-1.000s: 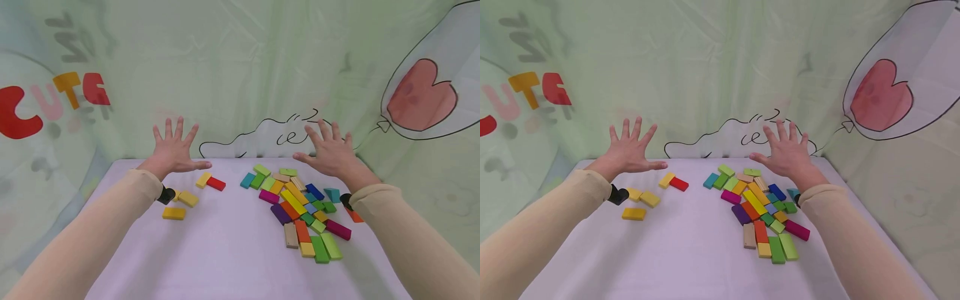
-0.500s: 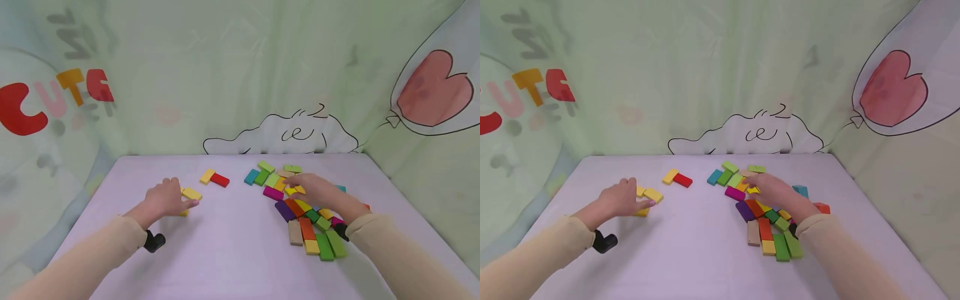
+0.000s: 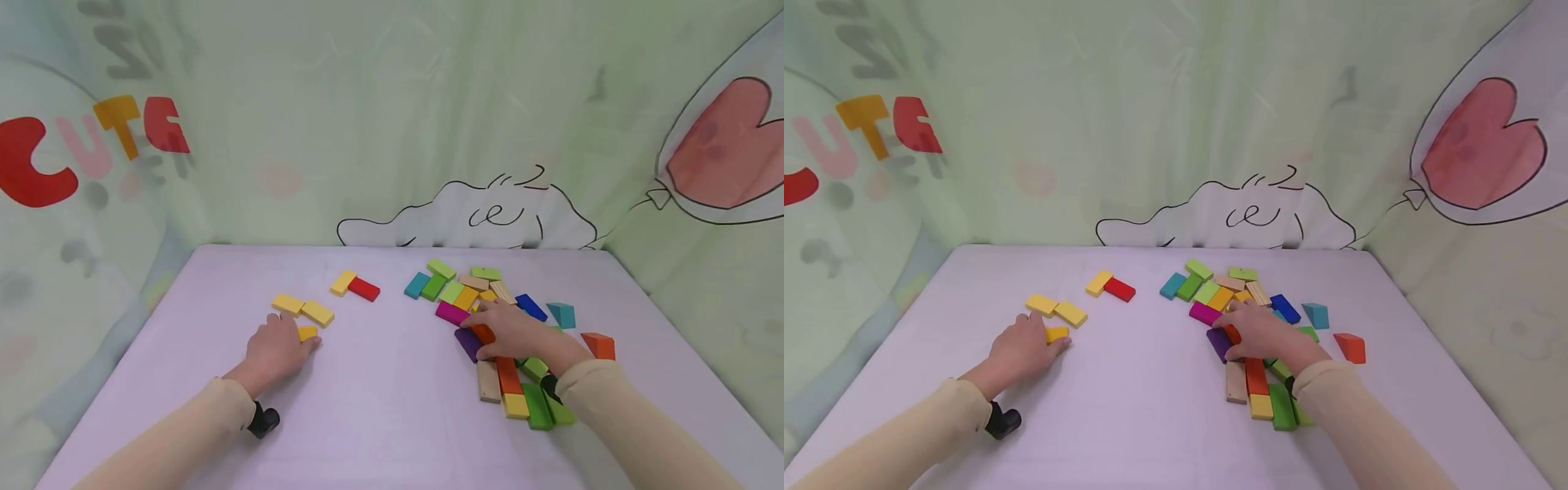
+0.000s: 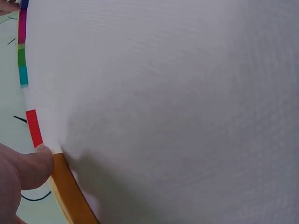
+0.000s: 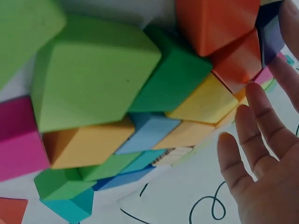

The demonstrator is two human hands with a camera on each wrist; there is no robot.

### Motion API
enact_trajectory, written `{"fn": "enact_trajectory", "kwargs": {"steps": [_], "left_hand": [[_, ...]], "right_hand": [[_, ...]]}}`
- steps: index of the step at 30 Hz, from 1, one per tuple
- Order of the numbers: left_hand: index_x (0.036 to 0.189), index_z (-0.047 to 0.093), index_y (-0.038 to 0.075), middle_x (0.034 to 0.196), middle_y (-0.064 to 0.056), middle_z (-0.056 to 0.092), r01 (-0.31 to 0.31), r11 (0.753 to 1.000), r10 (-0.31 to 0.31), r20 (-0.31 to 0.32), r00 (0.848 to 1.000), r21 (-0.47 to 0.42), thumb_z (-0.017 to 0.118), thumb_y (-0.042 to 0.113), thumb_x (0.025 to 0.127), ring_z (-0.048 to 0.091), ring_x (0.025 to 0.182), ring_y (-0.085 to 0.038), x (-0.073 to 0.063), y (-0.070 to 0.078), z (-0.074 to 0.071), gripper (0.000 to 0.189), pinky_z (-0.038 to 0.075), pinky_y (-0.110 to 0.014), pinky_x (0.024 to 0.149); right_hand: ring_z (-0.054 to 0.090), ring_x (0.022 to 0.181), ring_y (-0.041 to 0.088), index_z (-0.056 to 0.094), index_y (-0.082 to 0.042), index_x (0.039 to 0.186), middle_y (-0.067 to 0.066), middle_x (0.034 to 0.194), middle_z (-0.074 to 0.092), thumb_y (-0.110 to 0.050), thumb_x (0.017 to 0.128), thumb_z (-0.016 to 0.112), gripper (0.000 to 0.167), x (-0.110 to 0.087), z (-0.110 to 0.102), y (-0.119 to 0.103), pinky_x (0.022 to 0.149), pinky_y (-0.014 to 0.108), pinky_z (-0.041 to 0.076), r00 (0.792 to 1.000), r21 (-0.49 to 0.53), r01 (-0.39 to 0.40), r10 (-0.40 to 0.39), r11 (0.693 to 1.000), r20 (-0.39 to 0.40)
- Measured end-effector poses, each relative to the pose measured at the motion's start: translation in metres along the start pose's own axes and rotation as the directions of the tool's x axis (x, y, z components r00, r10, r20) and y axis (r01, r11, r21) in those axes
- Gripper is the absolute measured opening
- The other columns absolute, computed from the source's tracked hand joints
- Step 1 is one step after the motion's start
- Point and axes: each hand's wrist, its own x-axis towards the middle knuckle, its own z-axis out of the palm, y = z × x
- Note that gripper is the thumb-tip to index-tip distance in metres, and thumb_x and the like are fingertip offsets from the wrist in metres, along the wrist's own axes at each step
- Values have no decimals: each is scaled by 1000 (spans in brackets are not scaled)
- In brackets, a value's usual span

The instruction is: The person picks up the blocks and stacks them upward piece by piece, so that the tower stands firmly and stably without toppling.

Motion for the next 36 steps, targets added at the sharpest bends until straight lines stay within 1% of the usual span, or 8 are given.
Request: {"fn": "enact_trajectory", "kwargs": {"steps": [6,9,11,14,17,19,23,36], "left_hand": [[128,51,-14,107,-25,53,-30,1000,30,21,999,-8,63,34,95,54,82,-31,3,2,4,60,52,-39,64],[136,47,-11,115,-23,54,-132,989,136,59,989,-63,67,22,91,54,86,-29,-2,16,6,59,55,-40,73],[140,46,-9,122,-21,55,-239,963,252,100,963,-125,72,16,89,55,92,-26,-6,28,8,63,57,-41,85],[144,46,-3,132,-17,56,-396,895,429,157,890,-205,78,13,86,57,107,-24,-10,42,14,69,53,-42,104],[145,47,-1,136,-15,56,-471,847,519,187,834,-247,80,16,85,56,119,-25,-12,50,18,71,49,-43,111],[145,48,0,135,-13,56,-477,842,526,184,830,-253,83,19,83,55,122,-25,-13,51,20,73,48,-43,112],[139,53,2,130,-11,56,-465,849,509,155,847,-250,88,28,81,54,120,-24,-14,51,24,73,49,-41,111],[133,58,5,128,-9,58,-488,841,525,134,841,-233,88,27,81,54,120,-22,-14,57,26,64,51,-37,110]], "right_hand": [[56,122,40,69,-13,131,21,134,60,-37,83,84,55,5,8,-10,97,57,55,998,-58,31,-34,998,-52],[59,113,30,68,-8,130,14,122,64,-38,83,85,58,8,15,-32,95,47,57,994,-106,70,-79,992,-77],[60,111,27,66,-6,130,12,118,66,-39,83,84,60,11,20,-53,96,45,57,991,-100,100,-108,990,-75],[62,110,27,63,-5,132,12,118,67,-40,85,82,62,15,28,-83,98,44,57,990,-28,131,-132,991,-52],[64,111,26,59,-7,136,12,122,67,-43,86,81,66,17,34,-102,98,44,57,991,39,132,-131,990,-38],[64,115,26,57,-8,140,11,126,66,-45,84,82,72,18,36,-107,101,45,57,995,73,100,-98,992,-25],[62,120,25,56,-9,142,10,130,65,-44,80,86,77,17,38,-107,103,45,56,999,125,37,-36,991,-5],[65,113,27,62,-4,132,14,122,67,-49,76,87,77,18,42,-118,97,45,59,998,75,54,-51,996,-38]]}}
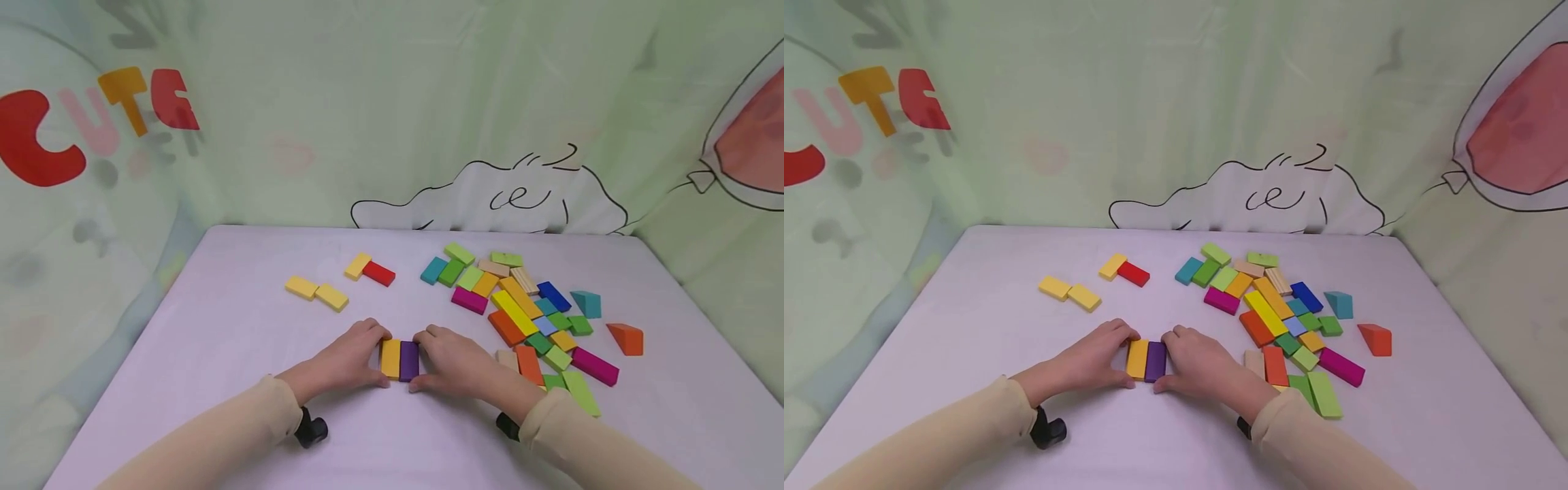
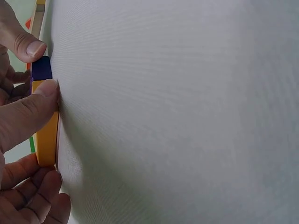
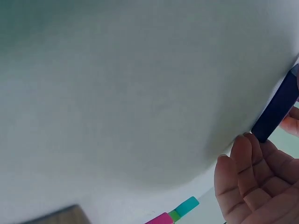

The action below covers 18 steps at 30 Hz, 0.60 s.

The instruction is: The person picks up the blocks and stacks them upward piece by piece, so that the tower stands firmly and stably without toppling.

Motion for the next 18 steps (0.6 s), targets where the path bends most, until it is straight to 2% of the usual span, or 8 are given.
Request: {"fn": "enact_trajectory", "kwargs": {"steps": [18], "left_hand": [[135,58,6,129,-7,58,28,1000,-28,13,1000,-1,89,28,81,54,119,-20,1,1,1,67,51,-35,109]], "right_hand": [[64,110,24,61,-5,132,11,118,66,-50,76,87,77,1,-1,2,98,43,59,1000,19,14,-15,1000,17]]}}
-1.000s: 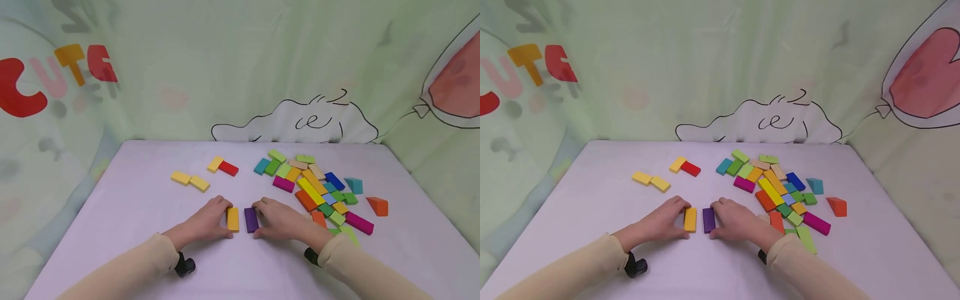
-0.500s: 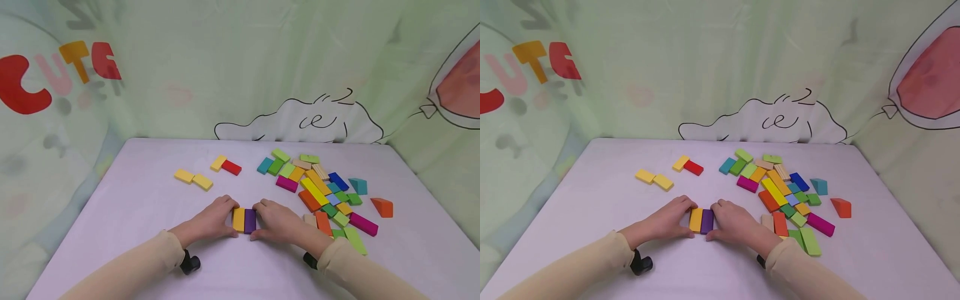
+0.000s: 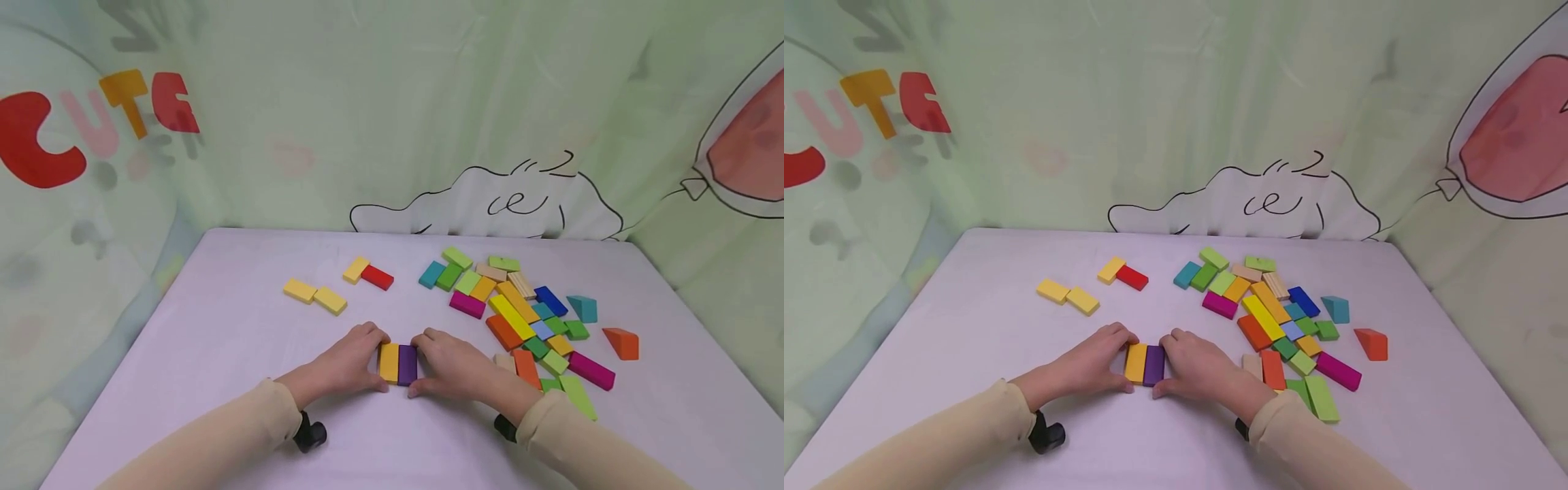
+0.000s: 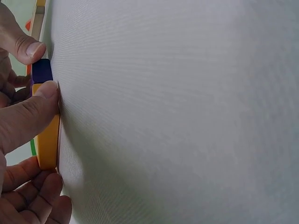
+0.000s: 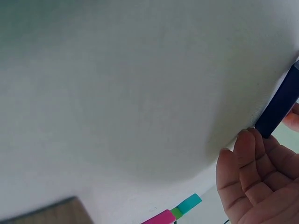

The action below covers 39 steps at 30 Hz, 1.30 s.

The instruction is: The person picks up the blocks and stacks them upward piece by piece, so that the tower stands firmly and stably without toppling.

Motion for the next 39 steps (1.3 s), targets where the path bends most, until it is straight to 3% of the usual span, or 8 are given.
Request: {"fn": "enact_trajectory", "kwargs": {"steps": [5,9,13,17,28,31,36,39], "left_hand": [[141,53,5,135,-10,56,-6,1000,6,4,1000,-15,90,32,79,52,124,-23,2,1,-2,77,51,-38,110],[149,45,3,143,-16,50,56,998,-57,-106,993,-19,85,39,83,48,130,-30,5,-10,-19,86,49,-45,111],[140,50,-6,136,-23,51,245,964,-208,-285,936,101,78,44,89,48,123,-36,10,-32,-38,76,53,-45,102],[117,58,-10,116,-24,53,368,906,-294,-311,904,212,75,50,88,47,110,-36,15,-50,-48,69,53,-40,87],[104,61,-9,106,-21,51,376,896,-309,-279,909,235,77,38,89,47,101,-35,27,-56,-50,53,50,-39,77],[109,60,-9,109,-21,51,337,913,-284,-236,930,231,77,35,88,47,104,-35,26,-55,-50,51,52,-40,80],[126,57,-6,122,-19,52,173,967,-163,-66,984,186,82,26,85,48,106,-30,12,-47,-44,58,53,-40,92],[133,56,-3,125,-17,52,98,986,-102,25,994,132,85,19,83,52,104,-25,1,-35,-37,62,55,-40,97]], "right_hand": [[64,112,24,59,-6,137,11,121,66,-51,75,87,81,-5,-4,2,99,44,58,1000,13,-23,23,1000,11],[64,110,22,52,-9,146,8,121,67,-47,80,85,83,-13,-20,17,95,43,59,998,63,-63,64,996,-5],[64,103,24,54,-6,144,10,113,67,-31,88,81,67,-21,-44,57,85,38,61,993,75,-79,85,994,-87],[61,111,33,62,-7,137,17,119,65,-18,90,79,52,-30,-57,98,86,43,61,990,-20,-113,110,993,-89],[54,108,30,66,-16,136,15,119,59,-24,84,85,56,-33,-59,126,82,39,58,997,-153,-71,74,986,9],[54,108,30,67,-14,133,15,120,58,-29,83,86,56,-30,-60,126,83,41,58,998,-165,-54,57,985,12],[56,110,29,73,-12,121,13,119,61,-31,86,83,41,-18,-59,115,91,45,58,1000,-153,16,-14,988,9],[59,106,23,73,-12,115,8,113,62,-26,88,82,32,-11,-48,93,92,40,59,999,-144,48,-45,988,22]]}}
